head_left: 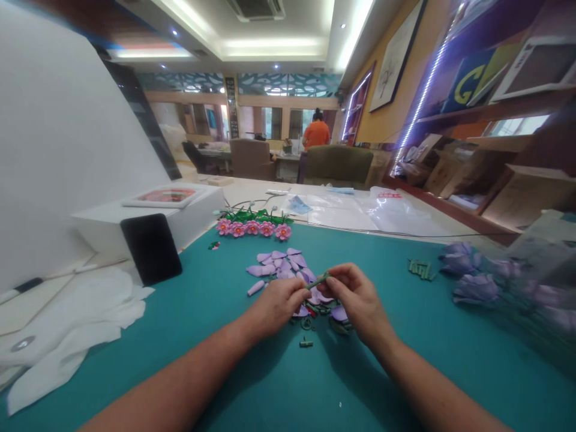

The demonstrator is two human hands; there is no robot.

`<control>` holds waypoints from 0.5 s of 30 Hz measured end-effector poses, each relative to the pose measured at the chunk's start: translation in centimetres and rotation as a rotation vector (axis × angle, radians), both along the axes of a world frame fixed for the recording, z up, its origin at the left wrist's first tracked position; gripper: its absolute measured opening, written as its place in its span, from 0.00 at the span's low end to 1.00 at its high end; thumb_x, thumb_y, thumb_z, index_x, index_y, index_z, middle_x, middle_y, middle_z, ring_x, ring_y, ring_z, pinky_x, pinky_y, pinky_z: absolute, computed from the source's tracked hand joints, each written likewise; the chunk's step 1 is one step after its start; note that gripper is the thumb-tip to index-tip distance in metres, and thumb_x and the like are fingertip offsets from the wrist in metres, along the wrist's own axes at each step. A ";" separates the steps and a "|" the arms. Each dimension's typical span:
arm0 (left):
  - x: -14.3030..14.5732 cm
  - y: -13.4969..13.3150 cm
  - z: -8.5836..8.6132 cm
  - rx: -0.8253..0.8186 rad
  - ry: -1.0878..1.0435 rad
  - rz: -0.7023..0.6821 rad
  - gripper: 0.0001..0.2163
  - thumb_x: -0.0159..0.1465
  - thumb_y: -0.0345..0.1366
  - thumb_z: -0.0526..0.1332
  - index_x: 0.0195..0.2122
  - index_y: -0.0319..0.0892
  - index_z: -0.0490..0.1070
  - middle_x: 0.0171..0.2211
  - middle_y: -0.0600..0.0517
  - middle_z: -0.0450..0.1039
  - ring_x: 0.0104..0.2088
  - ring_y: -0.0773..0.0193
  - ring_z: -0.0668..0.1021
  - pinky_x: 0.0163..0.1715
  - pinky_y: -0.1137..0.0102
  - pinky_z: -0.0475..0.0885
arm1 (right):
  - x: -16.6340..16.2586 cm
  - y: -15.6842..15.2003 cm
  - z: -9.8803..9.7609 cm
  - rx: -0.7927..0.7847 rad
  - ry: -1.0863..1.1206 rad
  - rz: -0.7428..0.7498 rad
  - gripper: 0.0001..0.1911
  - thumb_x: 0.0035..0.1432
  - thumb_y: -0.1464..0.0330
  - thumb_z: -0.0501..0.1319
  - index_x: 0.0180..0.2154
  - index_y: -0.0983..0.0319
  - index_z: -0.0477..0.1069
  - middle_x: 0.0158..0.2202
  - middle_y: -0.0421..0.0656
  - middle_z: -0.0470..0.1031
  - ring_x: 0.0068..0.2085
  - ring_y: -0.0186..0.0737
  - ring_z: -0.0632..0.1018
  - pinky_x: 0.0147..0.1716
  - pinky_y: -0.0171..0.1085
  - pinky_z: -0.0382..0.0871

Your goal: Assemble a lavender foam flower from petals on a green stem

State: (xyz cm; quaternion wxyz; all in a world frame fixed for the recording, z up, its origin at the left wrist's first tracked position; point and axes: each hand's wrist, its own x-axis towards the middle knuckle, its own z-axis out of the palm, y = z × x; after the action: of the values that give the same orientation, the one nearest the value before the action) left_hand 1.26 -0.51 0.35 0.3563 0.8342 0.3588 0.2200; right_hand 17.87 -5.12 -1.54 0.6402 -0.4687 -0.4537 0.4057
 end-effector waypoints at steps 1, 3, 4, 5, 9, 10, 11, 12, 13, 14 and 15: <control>-0.1 0.1 0.0 -0.004 -0.006 -0.002 0.12 0.63 0.40 0.51 0.24 0.42 0.62 0.21 0.55 0.64 0.26 0.65 0.67 0.27 0.71 0.56 | 0.1 0.0 0.0 -0.001 -0.003 0.006 0.22 0.43 0.53 0.70 0.33 0.60 0.68 0.27 0.40 0.77 0.29 0.38 0.79 0.31 0.37 0.73; -0.2 0.3 -0.1 0.004 -0.010 -0.010 0.10 0.63 0.40 0.51 0.28 0.42 0.66 0.23 0.55 0.65 0.27 0.65 0.67 0.27 0.71 0.57 | 0.3 0.1 0.1 -0.011 -0.021 0.008 0.21 0.44 0.53 0.69 0.33 0.61 0.69 0.28 0.41 0.78 0.31 0.39 0.79 0.32 0.37 0.73; -0.2 0.4 -0.1 0.014 -0.009 -0.015 0.10 0.63 0.39 0.51 0.30 0.42 0.67 0.23 0.55 0.65 0.27 0.65 0.67 0.27 0.72 0.57 | 0.4 0.1 0.1 -0.015 -0.034 0.005 0.21 0.44 0.53 0.69 0.33 0.61 0.70 0.28 0.42 0.78 0.31 0.39 0.80 0.32 0.37 0.73; -0.3 0.5 -0.2 0.024 -0.010 -0.019 0.10 0.63 0.39 0.50 0.31 0.42 0.67 0.23 0.55 0.65 0.27 0.65 0.67 0.28 0.72 0.57 | 0.5 0.1 0.0 -0.017 -0.047 0.000 0.21 0.44 0.53 0.68 0.33 0.62 0.70 0.29 0.42 0.79 0.32 0.40 0.80 0.32 0.37 0.73; -0.5 0.8 -0.2 0.035 -0.020 -0.027 0.12 0.63 0.40 0.51 0.28 0.41 0.67 0.23 0.55 0.64 0.27 0.66 0.67 0.28 0.72 0.58 | 0.6 0.0 0.0 -0.032 -0.100 -0.003 0.19 0.46 0.54 0.67 0.35 0.62 0.73 0.30 0.44 0.79 0.34 0.41 0.79 0.33 0.38 0.72; -0.5 0.9 -0.2 0.026 -0.020 -0.020 0.12 0.63 0.41 0.51 0.27 0.41 0.67 0.23 0.55 0.64 0.27 0.66 0.67 0.28 0.72 0.58 | 0.6 -0.1 0.1 -0.042 -0.113 0.005 0.19 0.46 0.55 0.67 0.35 0.62 0.74 0.31 0.44 0.79 0.34 0.41 0.79 0.33 0.38 0.72; -0.5 0.9 -0.2 0.014 -0.017 -0.009 0.12 0.62 0.41 0.51 0.26 0.40 0.67 0.22 0.55 0.64 0.27 0.66 0.67 0.28 0.72 0.58 | 0.6 -0.1 0.1 -0.054 -0.125 0.019 0.19 0.46 0.55 0.66 0.35 0.62 0.74 0.32 0.45 0.79 0.34 0.41 0.79 0.33 0.38 0.72; -0.5 1.0 -0.1 0.000 -0.013 0.002 0.13 0.62 0.41 0.52 0.26 0.40 0.67 0.22 0.55 0.64 0.27 0.66 0.67 0.28 0.72 0.58 | 0.6 -0.1 0.3 -0.068 -0.135 0.036 0.19 0.46 0.55 0.66 0.36 0.62 0.74 0.33 0.45 0.80 0.35 0.41 0.79 0.33 0.38 0.72; -0.6 1.0 -0.1 -0.013 -0.010 0.013 0.13 0.62 0.42 0.52 0.25 0.40 0.67 0.22 0.55 0.64 0.26 0.66 0.67 0.27 0.73 0.58 | 0.6 -0.2 0.4 -0.081 -0.147 0.052 0.19 0.46 0.56 0.66 0.36 0.62 0.74 0.33 0.45 0.80 0.35 0.41 0.78 0.33 0.38 0.71; -0.6 1.1 0.0 -0.024 -0.007 0.018 0.13 0.61 0.42 0.52 0.25 0.40 0.67 0.22 0.55 0.65 0.26 0.67 0.67 0.27 0.73 0.58 | 0.6 -0.1 0.5 -0.095 -0.162 0.068 0.19 0.46 0.56 0.65 0.37 0.62 0.74 0.34 0.45 0.79 0.35 0.41 0.78 0.34 0.39 0.71; -0.6 1.2 0.0 -0.032 -0.006 0.019 0.14 0.61 0.42 0.52 0.25 0.40 0.67 0.21 0.55 0.65 0.25 0.67 0.67 0.27 0.73 0.59 | 0.7 -0.1 0.5 -0.110 -0.184 0.080 0.19 0.47 0.56 0.65 0.37 0.62 0.74 0.34 0.45 0.79 0.35 0.40 0.78 0.34 0.38 0.71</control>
State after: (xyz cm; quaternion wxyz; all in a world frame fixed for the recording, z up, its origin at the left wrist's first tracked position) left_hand 0.63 0.68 0.33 0.3684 0.8243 0.3693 0.2200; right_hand 18.62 -5.22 -1.01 0.5525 -0.5199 -0.5060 0.4104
